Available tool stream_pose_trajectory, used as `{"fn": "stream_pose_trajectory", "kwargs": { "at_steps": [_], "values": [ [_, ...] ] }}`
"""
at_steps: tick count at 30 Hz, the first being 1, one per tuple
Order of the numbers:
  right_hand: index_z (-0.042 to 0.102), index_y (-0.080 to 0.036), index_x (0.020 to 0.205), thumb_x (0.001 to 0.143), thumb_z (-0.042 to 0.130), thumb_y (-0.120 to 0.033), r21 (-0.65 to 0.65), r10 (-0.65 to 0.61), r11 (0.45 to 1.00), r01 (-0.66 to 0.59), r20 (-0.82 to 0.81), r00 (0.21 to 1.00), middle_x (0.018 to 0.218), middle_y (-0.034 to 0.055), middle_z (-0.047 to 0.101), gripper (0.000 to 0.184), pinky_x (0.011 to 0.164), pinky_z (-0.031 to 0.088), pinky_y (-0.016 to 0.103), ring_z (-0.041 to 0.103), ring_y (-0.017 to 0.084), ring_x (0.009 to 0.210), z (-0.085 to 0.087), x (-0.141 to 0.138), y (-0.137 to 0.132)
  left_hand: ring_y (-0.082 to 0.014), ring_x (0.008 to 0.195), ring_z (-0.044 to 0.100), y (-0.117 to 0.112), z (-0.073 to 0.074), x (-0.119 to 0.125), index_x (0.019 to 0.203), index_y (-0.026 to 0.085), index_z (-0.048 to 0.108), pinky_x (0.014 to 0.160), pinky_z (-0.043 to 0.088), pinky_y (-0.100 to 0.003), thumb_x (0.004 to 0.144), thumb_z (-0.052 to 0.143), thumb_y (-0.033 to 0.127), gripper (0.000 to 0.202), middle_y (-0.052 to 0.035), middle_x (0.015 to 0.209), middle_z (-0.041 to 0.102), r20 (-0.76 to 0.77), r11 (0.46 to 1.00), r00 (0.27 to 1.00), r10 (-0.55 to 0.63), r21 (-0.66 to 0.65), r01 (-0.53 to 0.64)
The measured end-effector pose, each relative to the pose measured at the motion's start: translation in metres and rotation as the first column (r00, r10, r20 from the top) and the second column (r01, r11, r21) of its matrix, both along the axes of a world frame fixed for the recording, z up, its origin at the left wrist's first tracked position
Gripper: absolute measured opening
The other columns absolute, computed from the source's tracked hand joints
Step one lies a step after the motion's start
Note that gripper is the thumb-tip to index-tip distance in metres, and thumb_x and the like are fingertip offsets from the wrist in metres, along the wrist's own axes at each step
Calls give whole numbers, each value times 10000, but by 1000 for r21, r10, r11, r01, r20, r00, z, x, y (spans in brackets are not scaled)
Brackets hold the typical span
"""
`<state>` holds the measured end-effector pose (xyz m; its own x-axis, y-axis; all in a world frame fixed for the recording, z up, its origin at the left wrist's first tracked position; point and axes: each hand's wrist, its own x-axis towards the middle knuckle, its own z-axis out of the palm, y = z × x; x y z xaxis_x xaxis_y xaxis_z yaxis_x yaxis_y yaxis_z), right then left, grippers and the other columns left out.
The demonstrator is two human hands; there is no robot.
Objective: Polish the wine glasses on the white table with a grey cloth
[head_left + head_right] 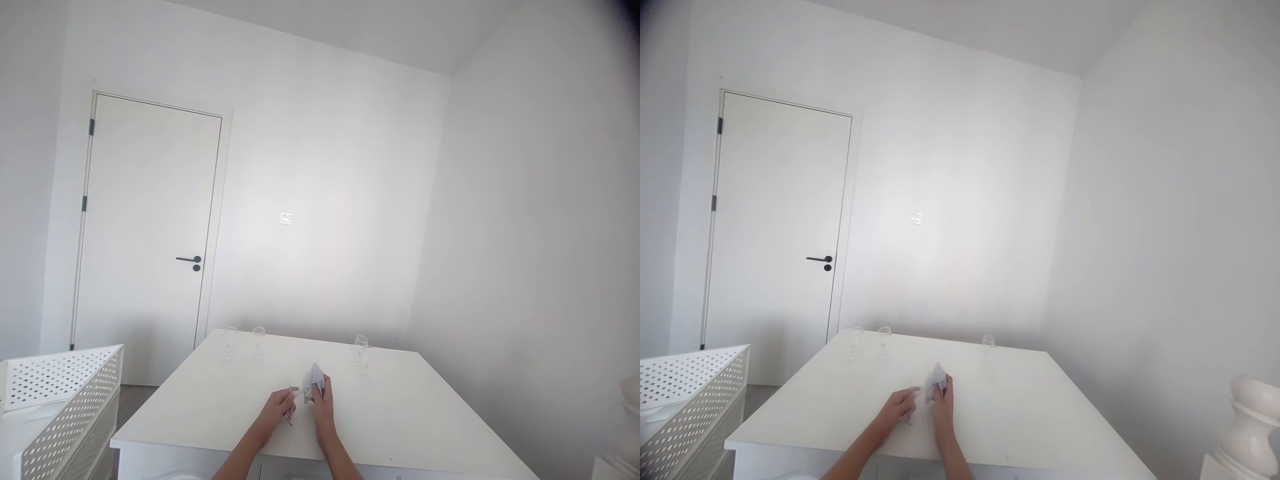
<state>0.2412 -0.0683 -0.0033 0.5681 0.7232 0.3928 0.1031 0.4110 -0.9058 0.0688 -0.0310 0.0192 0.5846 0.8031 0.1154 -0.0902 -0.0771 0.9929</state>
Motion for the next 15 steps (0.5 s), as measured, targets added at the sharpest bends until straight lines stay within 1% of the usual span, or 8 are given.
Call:
{"fn": "stream_pose_trajectory", "kwargs": {
  "at_steps": [2, 3, 6, 7, 8, 11, 12, 15],
  "values": [
    [710, -236, 1199, 848, 706, -464, 16, 80, 997, -80, 34, 996, 1146, 100, 772, 418, 904, 590, 414, 722, 292, 1018, 2, -3, -1, -141, 674, 426, 0, 0, -1, 1018, 145, 721, 729, 314, -309, 714, 691, 919, 832, 6, 661, 554, 25, 999, 1000, 7, 32, -8],
    [730, -232, 1167, 823, 723, -424, 29, 139, 990, -141, 69, 988, 1130, 96, 774, 393, 917, 586, 415, 723, 295, 1023, 3, -6, -2, -140, 670, 422, 0, 1, -2, 994, 149, 709, 727, 312, -310, 744, 672, 908, 801, 2, 667, 563, 40, 999, 999, 24, 43, -26],
    [770, -217, 1009, 756, 748, -343, 51, 265, 960, -276, 164, 950, 1045, 87, 770, 283, 909, 578, 407, 721, 301, 1010, 3, -10, -1, -138, 673, 417, -1, 3, -4, 789, 172, 621, 723, 332, -315, 786, 623, 891, 719, -10, 678, 555, 63, 996, 995, 80, 27, -81],
    [771, -216, 1011, 760, 741, -347, 54, 261, 961, -273, 164, 951, 1051, 91, 768, 285, 899, 578, 406, 719, 303, 1013, 2, -9, 0, -140, 671, 423, -2, 4, -4, 749, 181, 592, 721, 349, -316, 785, 616, 888, 708, -10, 670, 545, 64, 996, 994, 88, 16, -89],
    [768, -219, 1055, 780, 730, -371, 50, 224, 971, -232, 136, 965, 1080, 97, 768, 316, 892, 580, 408, 717, 304, 1023, 1, -7, 0, -141, 661, 433, -4, 4, -3, 728, 186, 577, 714, 366, -318, 775, 623, 878, 695, -9, 659, 537, 60, 996, 995, 84, 6, -85],
    [717, -244, 1266, 872, 662, -472, 12, 30, 999, -30, -18, 999, 1253, 116, 752, 458, 935, 579, 430, 704, 309, 1138, -1, 1, -2, -141, 579, 448, -8, 4, 0, 687, 183, 592, 633, 381, -325, 721, 718, 794, 625, -18, 601, 538, 6, 1000, 1000, -6, -15, 6],
    [710, -250, 1293, 891, 649, -496, -1, 0, 1000, 0, -45, 999, 1297, 114, 742, 475, 972, 570, 437, 692, 309, 1188, -1, 3, -3, -139, 548, 444, -9, 3, 1, 664, 182, 587, 602, 374, -326, 709, 741, 764, 604, -25, 582, 541, -14, 999, 999, -39, -20, 38],
    [734, -249, 1260, 929, 631, -509, 0, 65, 998, -65, -13, 998, 1307, 101, 739, 433, 1033, 546, 437, 675, 298, 1225, 2, 4, -8, -130, 502, 433, -10, 0, 3, 656, 187, 573, 562, 360, -320, 715, 734, 738, 578, -21, 553, 530, -35, 997, 996, -81, -21, 80]
  ]
}}
